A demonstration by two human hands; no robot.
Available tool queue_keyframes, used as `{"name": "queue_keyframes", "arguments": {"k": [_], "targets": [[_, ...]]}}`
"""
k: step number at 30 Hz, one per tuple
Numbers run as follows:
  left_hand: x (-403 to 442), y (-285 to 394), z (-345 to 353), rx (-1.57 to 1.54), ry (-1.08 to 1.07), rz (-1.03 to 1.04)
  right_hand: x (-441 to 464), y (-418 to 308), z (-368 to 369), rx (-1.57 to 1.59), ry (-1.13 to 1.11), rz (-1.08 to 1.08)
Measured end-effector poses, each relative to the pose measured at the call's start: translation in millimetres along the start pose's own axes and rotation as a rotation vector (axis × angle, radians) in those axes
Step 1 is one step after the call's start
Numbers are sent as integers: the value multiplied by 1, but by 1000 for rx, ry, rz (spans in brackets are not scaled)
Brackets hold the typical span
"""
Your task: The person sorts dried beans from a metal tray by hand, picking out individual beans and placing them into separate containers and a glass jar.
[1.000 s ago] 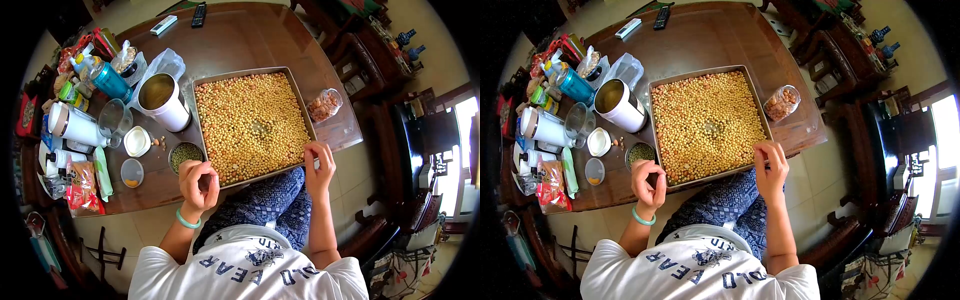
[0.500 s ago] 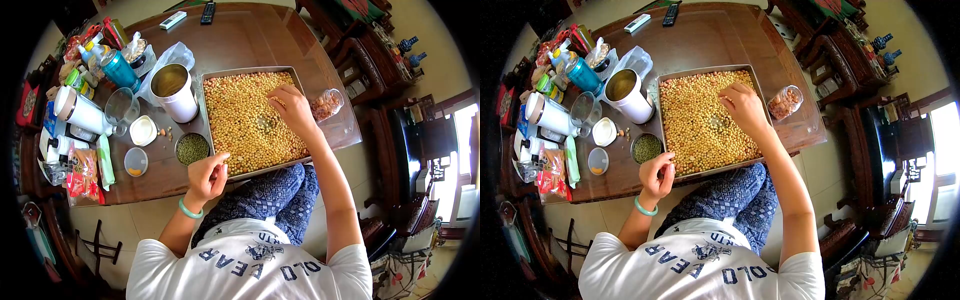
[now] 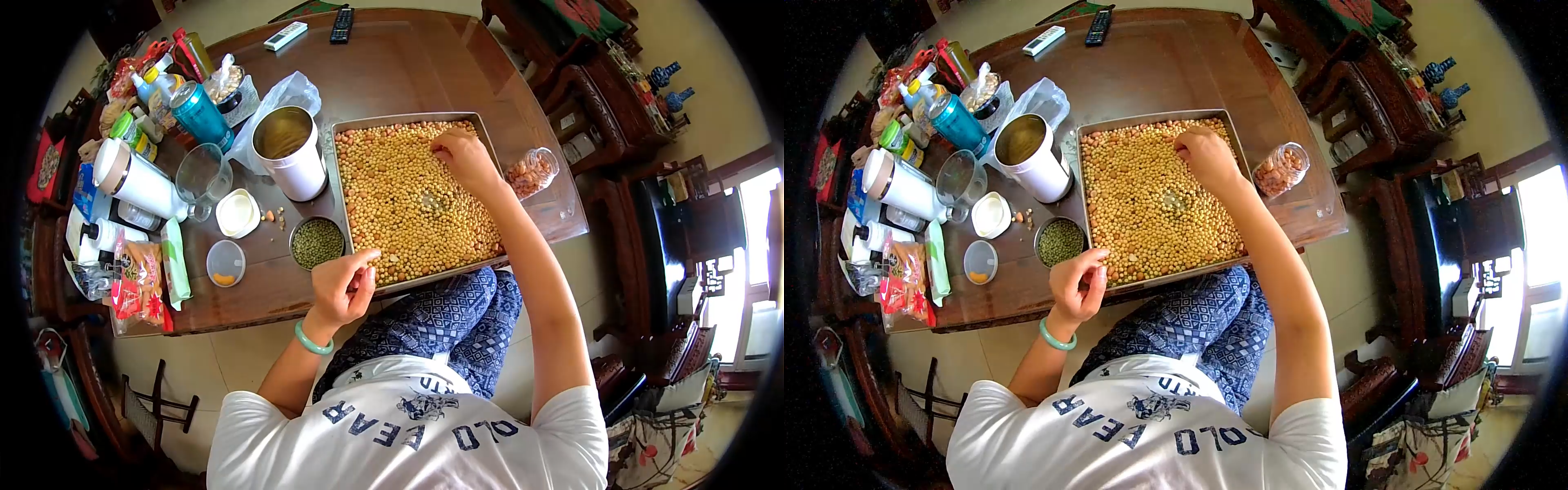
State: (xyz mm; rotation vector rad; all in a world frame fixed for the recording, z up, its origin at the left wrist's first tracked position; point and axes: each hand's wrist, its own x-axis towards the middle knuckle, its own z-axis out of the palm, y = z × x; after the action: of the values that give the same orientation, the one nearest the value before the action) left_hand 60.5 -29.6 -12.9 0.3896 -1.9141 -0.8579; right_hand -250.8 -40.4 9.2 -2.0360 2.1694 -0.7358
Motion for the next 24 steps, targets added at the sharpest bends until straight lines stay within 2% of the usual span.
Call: {"name": "queue_keyframes", "arguments": {"k": [5, 10, 14, 16, 20, 24], "targets": [[0, 1, 1, -4, 14, 1, 1, 4, 9, -64, 92, -40], [2, 0, 1, 10, -2, 2, 3, 1, 9, -179, 52, 1], [20, 13, 0, -1, -6, -24, 3, -6, 2, -102, 26, 75], [31, 16, 3, -5, -13, -56, 6, -8, 2, -41, 158, 98], [47, 18, 11, -3, -5, -77, 14, -5, 8, 82, 211, 21], [48, 15, 17, 27, 26, -61, 21, -1, 17, 23, 124, -13]]}}
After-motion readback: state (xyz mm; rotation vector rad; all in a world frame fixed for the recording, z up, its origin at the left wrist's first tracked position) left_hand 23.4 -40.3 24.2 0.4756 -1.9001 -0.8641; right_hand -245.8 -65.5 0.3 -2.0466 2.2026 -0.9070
